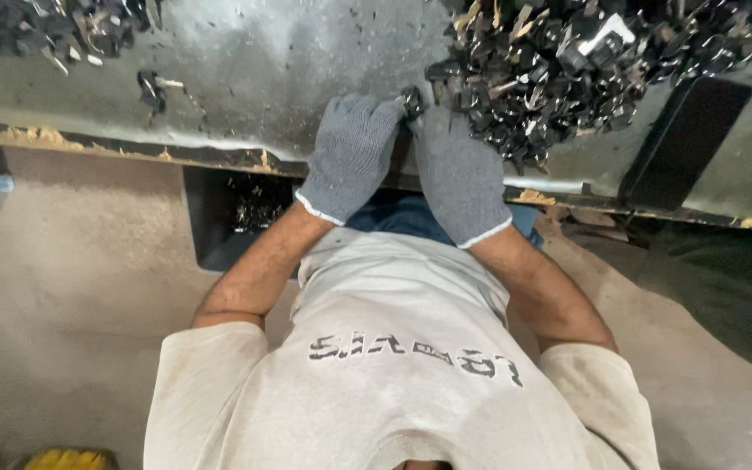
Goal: The person picks keys one at a time from a large pile on the workbench, turns each key over in their gloved hands, and drops it into a bin below the bench, repeating this cycle throughout the episode.
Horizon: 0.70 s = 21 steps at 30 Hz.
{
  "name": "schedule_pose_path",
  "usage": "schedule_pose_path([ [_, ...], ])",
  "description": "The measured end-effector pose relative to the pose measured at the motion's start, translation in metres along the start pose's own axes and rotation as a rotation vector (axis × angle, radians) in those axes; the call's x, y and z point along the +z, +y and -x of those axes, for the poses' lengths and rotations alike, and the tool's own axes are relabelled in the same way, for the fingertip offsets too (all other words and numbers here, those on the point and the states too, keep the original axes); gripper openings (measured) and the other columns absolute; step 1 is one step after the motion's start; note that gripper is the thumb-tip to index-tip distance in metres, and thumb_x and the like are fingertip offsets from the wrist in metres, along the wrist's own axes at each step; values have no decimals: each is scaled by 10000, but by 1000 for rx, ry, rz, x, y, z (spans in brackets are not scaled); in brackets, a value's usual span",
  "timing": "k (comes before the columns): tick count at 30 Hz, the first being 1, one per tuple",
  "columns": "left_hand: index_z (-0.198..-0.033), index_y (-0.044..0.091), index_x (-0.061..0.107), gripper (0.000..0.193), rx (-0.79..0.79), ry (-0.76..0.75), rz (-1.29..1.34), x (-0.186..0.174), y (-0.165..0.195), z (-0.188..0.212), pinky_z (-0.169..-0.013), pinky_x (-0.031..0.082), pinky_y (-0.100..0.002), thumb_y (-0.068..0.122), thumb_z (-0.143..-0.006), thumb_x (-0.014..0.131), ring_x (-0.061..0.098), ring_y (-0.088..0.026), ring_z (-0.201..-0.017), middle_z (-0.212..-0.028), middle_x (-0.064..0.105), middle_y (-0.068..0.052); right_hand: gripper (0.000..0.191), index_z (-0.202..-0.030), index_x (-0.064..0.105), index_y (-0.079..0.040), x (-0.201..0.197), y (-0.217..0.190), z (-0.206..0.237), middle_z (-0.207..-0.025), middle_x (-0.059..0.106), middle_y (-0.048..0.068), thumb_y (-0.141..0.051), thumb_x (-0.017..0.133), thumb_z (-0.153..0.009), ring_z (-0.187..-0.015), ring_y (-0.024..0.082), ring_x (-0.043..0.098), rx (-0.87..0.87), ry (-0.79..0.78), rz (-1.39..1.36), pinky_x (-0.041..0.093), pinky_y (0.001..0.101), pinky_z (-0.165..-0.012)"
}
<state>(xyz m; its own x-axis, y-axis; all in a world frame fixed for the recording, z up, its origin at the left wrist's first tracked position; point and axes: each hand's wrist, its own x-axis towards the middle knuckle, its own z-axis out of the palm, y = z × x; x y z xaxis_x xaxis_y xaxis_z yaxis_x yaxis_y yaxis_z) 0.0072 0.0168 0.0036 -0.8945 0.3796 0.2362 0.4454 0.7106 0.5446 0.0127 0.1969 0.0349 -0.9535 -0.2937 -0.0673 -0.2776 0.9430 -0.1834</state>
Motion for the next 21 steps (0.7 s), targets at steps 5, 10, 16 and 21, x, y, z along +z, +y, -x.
schedule_pose_path([
  [5, -1181, 70, 652, 254, 15, 8, -14, 1, 3, 3, -899, 476, -471, 93, -930, 681, 616, -325, -985, -1012, 645, -127, 339, -1241, 555, 25, 0, 4, -1, -803, 699, 209, -217, 663, -1030, -650, 392, 702, -15, -92, -169, 559, 474, -520],
  [10, -1093, 149, 673, 246, -36, -34, 182, -19, 6, 7, -896, 492, -465, 287, -941, 809, 660, -291, -1009, -1055, 699, -56, 286, -1148, 548, -1, -10, 21, 13, -900, 701, 240, -198, 708, -1016, -796, 424, 718, 54, -63, -426, 573, 500, -636],
  [16, -1302, 118, 686, 544, 143, 27, -145, -28, -3, -34, -809, 507, -477, 124, -759, 726, 631, -380, -1043, -1224, 614, -168, 463, -1054, 535, 0, -11, -1, 21, -933, 694, 269, -295, 732, -756, -826, 440, 712, -307, 63, -112, 559, 530, -624],
  [21, -1201, 147, 692, 334, 73, -177, -95, -19, -4, -42, -789, 536, -459, 93, -873, 732, 678, -333, -950, -1007, 682, -112, 289, -1107, 547, -20, -7, 1, 15, -870, 681, 227, -248, 685, -996, -743, 426, 696, 90, -199, -267, 555, 529, -610],
])
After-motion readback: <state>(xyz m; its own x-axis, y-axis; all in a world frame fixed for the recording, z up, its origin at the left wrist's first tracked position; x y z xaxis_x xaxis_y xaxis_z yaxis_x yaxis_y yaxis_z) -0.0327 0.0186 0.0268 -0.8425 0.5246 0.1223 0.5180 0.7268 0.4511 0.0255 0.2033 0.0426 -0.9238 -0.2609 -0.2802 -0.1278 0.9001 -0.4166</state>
